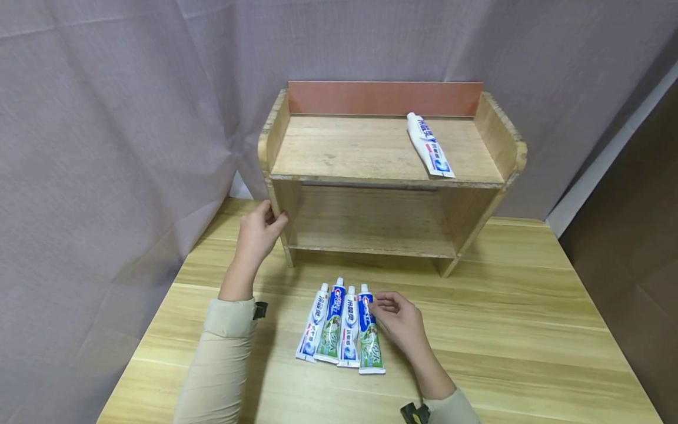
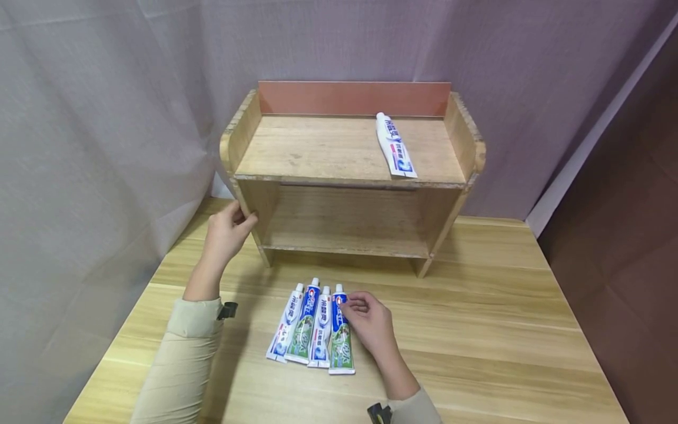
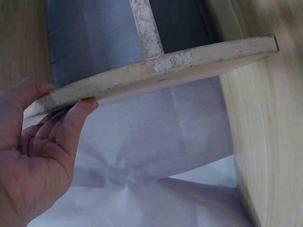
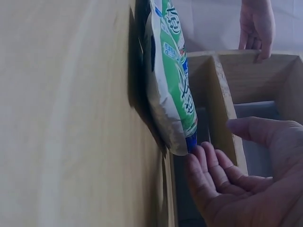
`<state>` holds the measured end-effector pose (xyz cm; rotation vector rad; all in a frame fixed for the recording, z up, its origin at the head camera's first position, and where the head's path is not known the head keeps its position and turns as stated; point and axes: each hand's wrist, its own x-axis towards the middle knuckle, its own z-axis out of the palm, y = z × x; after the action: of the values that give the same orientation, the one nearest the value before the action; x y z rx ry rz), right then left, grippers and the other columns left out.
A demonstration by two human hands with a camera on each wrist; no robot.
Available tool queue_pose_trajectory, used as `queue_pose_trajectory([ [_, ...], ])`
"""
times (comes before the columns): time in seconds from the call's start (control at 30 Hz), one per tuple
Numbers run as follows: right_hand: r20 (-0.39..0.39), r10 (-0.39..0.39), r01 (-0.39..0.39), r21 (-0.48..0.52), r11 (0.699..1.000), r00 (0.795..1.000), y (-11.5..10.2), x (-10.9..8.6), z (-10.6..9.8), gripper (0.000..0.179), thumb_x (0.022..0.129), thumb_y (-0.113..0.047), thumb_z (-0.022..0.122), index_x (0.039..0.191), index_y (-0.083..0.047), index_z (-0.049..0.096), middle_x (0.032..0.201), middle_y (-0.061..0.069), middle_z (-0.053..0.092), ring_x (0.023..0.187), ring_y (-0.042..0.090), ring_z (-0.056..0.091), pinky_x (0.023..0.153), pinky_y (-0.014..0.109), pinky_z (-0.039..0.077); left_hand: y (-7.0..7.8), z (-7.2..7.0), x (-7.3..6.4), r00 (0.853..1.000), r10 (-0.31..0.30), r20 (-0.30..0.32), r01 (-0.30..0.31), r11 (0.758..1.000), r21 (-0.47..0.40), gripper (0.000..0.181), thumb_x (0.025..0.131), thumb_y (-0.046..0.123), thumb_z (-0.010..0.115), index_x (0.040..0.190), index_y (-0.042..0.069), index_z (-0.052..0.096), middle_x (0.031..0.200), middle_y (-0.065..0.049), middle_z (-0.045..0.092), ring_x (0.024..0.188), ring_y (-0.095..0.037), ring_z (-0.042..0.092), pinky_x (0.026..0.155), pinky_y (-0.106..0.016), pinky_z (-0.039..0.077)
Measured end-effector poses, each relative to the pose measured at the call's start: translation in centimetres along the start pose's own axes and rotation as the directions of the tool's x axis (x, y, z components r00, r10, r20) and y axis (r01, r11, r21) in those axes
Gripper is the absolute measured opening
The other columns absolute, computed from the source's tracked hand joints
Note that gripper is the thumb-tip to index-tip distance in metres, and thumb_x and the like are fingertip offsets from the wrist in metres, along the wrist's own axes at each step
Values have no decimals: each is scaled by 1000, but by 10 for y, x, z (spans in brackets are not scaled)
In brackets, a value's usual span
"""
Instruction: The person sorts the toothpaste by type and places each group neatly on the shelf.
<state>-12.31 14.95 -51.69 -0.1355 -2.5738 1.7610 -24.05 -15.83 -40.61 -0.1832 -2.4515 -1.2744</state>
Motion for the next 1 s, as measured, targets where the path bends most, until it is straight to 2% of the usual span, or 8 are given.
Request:
queue_pose_trajectory([
  [0.27, 2, 27, -27, -62, 998, 1000, 4, 1, 0, 34, 84, -22, 81, 109, -1, 71, 96, 6, 73, 89, 20, 69, 82, 30, 59, 0, 0, 0, 1000, -5, 0, 5, 1000, 15, 22, 94, 16, 66, 109, 0, 67, 113, -21, 71, 103, -33, 72, 85, -40, 61],
  [0.53, 12, 40, -39, -80, 996, 999, 8, 1, -1, 36, 83, -23, 82, 109, -1, 71, 96, 6, 73, 88, 20, 69, 82, 30, 59, 0, 0, 0, 1000, -10, -1, 10, 1000, 19, 22, 94, 17, 66, 110, 1, 68, 113, -21, 71, 103, -33, 71, 86, -39, 61],
  [1.0, 76, 79, -70, -110, 991, 994, 8, -1, -2, 41, 83, -27, 82, 111, -1, 70, 97, 5, 71, 86, 17, 67, 80, 31, 59, 1, 0, 0, 1000, -8, 0, 8, 1000, 6, 21, 95, 17, 66, 109, 1, 68, 113, -21, 72, 104, -33, 71, 86, -39, 61],
])
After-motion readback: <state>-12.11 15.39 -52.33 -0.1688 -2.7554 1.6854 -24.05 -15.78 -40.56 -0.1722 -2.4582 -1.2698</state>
